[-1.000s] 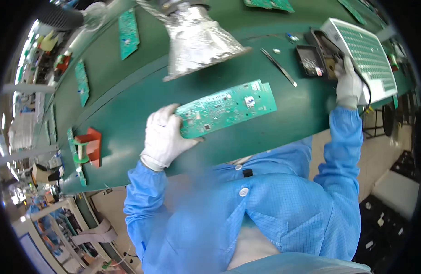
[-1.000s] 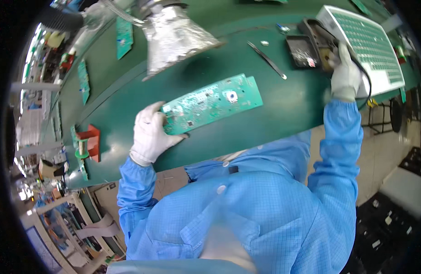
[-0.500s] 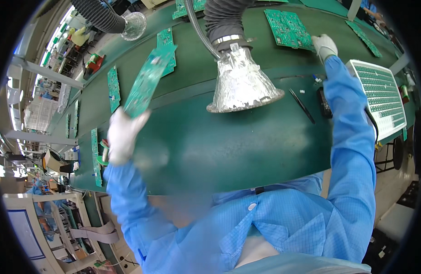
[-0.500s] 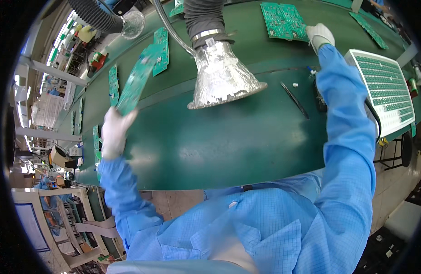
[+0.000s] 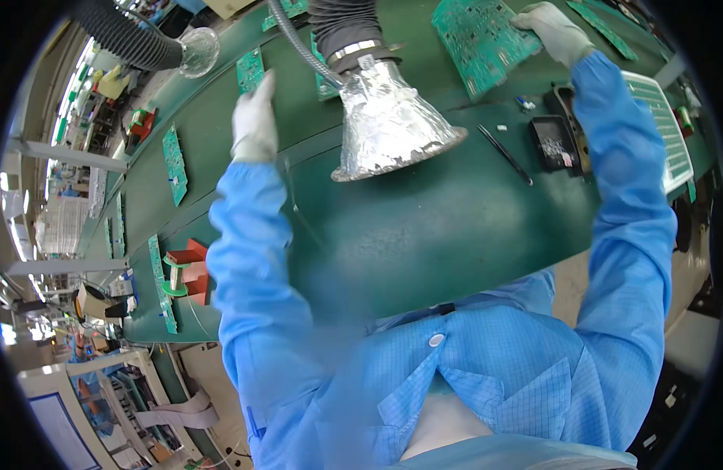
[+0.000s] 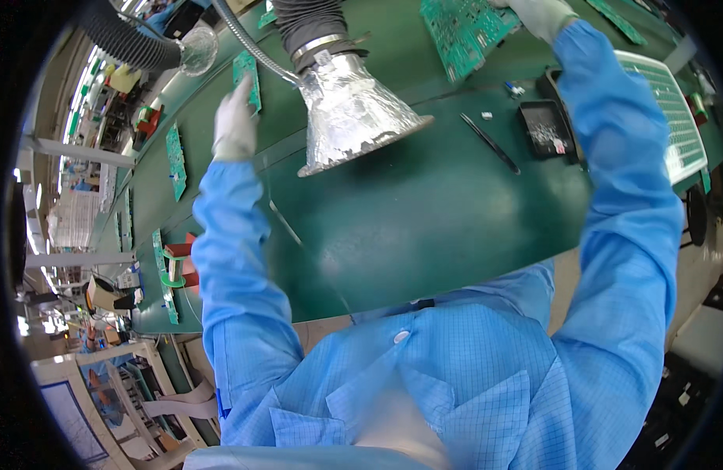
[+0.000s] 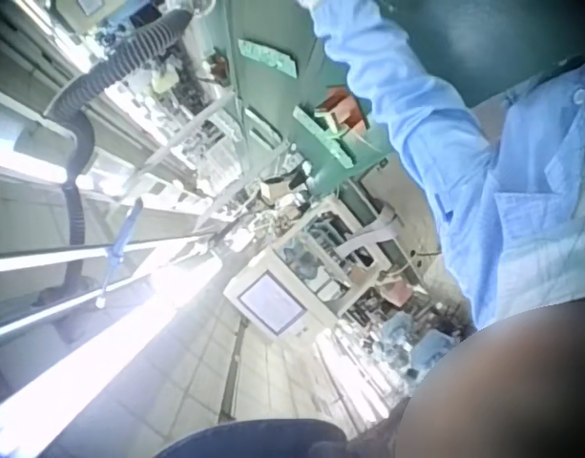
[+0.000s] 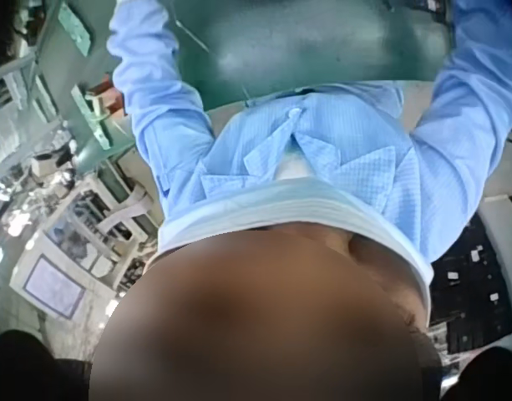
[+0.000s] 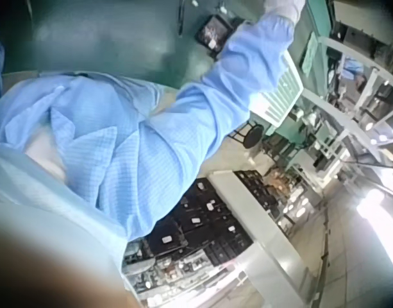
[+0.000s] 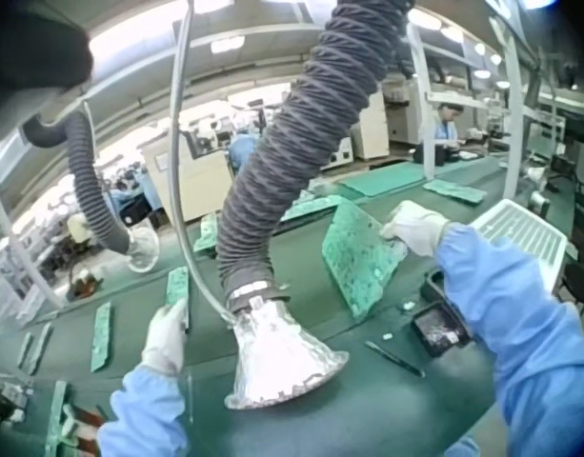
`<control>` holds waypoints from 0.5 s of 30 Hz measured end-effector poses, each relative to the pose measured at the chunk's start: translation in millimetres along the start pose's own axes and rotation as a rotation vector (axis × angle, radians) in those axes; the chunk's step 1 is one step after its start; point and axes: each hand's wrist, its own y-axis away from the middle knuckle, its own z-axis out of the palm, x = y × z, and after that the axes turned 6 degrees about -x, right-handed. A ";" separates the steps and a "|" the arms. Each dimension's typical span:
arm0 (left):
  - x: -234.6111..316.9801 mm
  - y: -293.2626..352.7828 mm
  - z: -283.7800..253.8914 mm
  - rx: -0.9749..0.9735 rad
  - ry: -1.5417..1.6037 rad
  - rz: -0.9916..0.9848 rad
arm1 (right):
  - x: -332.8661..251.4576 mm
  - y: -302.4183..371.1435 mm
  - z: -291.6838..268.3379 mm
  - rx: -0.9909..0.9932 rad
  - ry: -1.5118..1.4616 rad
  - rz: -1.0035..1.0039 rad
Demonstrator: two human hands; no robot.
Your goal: Soldering electronic components onto a printed circuit board at a manual assembly station.
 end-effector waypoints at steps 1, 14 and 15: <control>0.4 26.5 -11.2 -0.040 0.172 -0.003 | -13.7 29.6 -16.9 0.080 -0.177 0.028; 38.7 299.8 8.2 -0.368 -0.236 0.093 | -305.6 188.1 -97.1 -0.465 -1.975 0.779; 36.9 307.7 21.5 -0.405 -0.358 0.178 | -313.2 187.8 -99.3 -0.455 -2.058 0.692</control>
